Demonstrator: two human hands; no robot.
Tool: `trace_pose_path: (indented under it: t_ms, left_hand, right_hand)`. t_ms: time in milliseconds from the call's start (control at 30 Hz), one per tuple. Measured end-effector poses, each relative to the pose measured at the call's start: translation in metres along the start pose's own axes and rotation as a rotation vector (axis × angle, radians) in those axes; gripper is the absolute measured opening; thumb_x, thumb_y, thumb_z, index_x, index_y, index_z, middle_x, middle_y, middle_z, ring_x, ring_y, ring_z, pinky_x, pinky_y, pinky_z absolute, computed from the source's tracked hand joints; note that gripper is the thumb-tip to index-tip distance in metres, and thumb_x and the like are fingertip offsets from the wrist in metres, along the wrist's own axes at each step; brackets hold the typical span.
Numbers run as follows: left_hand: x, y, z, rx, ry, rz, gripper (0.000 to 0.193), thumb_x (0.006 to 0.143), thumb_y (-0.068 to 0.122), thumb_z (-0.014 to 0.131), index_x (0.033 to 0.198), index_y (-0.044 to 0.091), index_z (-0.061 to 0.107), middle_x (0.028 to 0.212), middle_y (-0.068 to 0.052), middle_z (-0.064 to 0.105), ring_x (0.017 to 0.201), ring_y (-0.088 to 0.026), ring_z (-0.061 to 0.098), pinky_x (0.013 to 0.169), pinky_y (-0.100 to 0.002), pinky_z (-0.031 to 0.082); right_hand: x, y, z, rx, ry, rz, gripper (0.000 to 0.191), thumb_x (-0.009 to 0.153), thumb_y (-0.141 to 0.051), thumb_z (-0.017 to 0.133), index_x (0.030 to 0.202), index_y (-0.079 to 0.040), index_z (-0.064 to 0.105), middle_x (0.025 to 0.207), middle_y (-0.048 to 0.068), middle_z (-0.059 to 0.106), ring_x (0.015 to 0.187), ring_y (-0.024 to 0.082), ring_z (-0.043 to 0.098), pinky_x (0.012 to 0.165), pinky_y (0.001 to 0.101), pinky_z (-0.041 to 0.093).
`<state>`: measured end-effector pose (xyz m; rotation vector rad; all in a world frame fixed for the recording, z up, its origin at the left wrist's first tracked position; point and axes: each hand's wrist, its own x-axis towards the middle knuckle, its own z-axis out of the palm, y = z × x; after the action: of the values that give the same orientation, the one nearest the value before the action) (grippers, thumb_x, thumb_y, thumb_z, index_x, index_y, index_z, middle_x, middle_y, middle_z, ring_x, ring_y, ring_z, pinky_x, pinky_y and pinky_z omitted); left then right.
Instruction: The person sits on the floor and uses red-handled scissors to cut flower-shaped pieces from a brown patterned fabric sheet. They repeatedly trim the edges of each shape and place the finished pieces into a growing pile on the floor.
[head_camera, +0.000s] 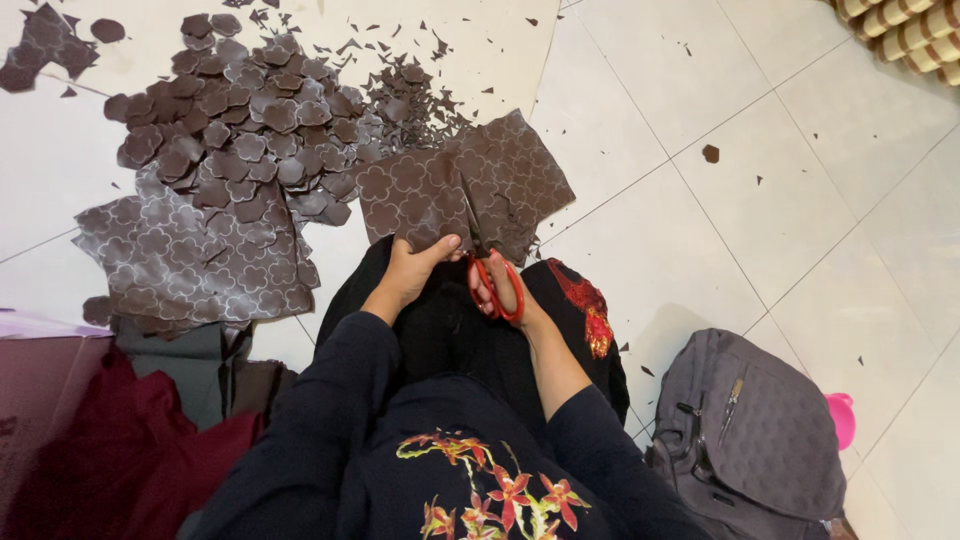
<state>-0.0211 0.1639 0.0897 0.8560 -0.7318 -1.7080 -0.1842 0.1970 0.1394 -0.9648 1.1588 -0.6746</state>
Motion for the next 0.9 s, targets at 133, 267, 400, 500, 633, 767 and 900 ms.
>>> trace_pose_path:
  t_ms: [133, 267, 400, 500, 633, 767, 900]
  left_hand:
    - [-0.001, 0.0029, -0.0021, -0.045, -0.015, -0.034, 0.031, 0.086, 0.013, 0.081, 0.111, 0.0, 0.065, 0.098, -0.007, 0.072, 0.084, -0.017, 0.07, 0.077, -0.032, 0.059]
    - [-0.0011, 0.0047, -0.0006, -0.077, 0.004, -0.076, 0.033, 0.082, 0.011, 0.079, 0.11, 0.008, 0.062, 0.096, -0.003, 0.071, 0.083, -0.015, 0.07, 0.074, -0.032, 0.059]
    - [-0.0012, 0.0022, 0.0001, -0.045, -0.062, 0.005, 0.027, 0.089, 0.012, 0.08, 0.108, 0.0, 0.067, 0.097, -0.007, 0.072, 0.084, -0.017, 0.069, 0.075, -0.032, 0.058]
    - [-0.0006, 0.0, -0.0005, -0.034, -0.059, 0.002, 0.026, 0.09, 0.013, 0.08, 0.108, -0.001, 0.068, 0.097, -0.008, 0.073, 0.085, -0.017, 0.07, 0.077, -0.032, 0.059]
    - [-0.0001, 0.0, -0.0017, -0.054, -0.024, -0.041, 0.029, 0.086, 0.013, 0.081, 0.108, -0.001, 0.067, 0.097, -0.007, 0.073, 0.085, -0.017, 0.07, 0.077, -0.032, 0.059]
    - [-0.0002, 0.0014, -0.0024, -0.022, -0.054, -0.062, 0.032, 0.087, 0.014, 0.081, 0.109, -0.004, 0.067, 0.098, -0.009, 0.073, 0.086, -0.018, 0.07, 0.076, -0.032, 0.059]
    - [0.0008, 0.0028, -0.002, -0.048, -0.053, -0.079, 0.034, 0.085, 0.014, 0.082, 0.11, -0.002, 0.065, 0.098, -0.009, 0.073, 0.086, -0.018, 0.071, 0.076, -0.032, 0.06]
  right_hand:
    - [0.0005, -0.0013, -0.0007, 0.019, -0.038, -0.009, 0.074, 0.096, -0.076, 0.037, 0.087, -0.006, 0.057, 0.058, 0.0, 0.046, 0.045, 0.012, 0.045, 0.045, 0.0261, 0.041]
    - [-0.0006, -0.0017, 0.0, 0.009, 0.029, -0.003, 0.073, 0.095, -0.077, 0.04, 0.082, -0.007, 0.055, 0.056, 0.0, 0.044, 0.043, 0.011, 0.043, 0.041, 0.0252, 0.037]
    - [-0.0019, 0.0, 0.0005, -0.013, 0.064, -0.036, 0.073, 0.094, -0.077, 0.043, 0.078, -0.006, 0.054, 0.055, 0.001, 0.046, 0.042, 0.011, 0.043, 0.039, 0.025, 0.036]
    - [-0.0015, 0.0007, -0.0004, -0.029, 0.063, -0.048, 0.075, 0.094, -0.078, 0.044, 0.078, -0.006, 0.055, 0.055, 0.001, 0.046, 0.042, 0.011, 0.044, 0.039, 0.0247, 0.036]
    - [0.0011, 0.0002, 0.0023, -0.001, 0.026, -0.061, 0.075, 0.091, -0.079, 0.042, 0.083, -0.006, 0.058, 0.057, 0.0, 0.047, 0.043, 0.011, 0.047, 0.04, 0.0247, 0.039]
    - [0.0022, -0.0021, 0.0039, -0.002, 0.048, -0.013, 0.074, 0.093, -0.078, 0.041, 0.085, -0.007, 0.06, 0.056, 0.0, 0.047, 0.043, 0.011, 0.047, 0.042, 0.0253, 0.041]
    - [-0.0005, -0.0026, 0.0028, 0.032, 0.033, -0.036, 0.071, 0.097, -0.074, 0.038, 0.082, -0.007, 0.057, 0.056, 0.0, 0.046, 0.042, 0.011, 0.045, 0.041, 0.0255, 0.039]
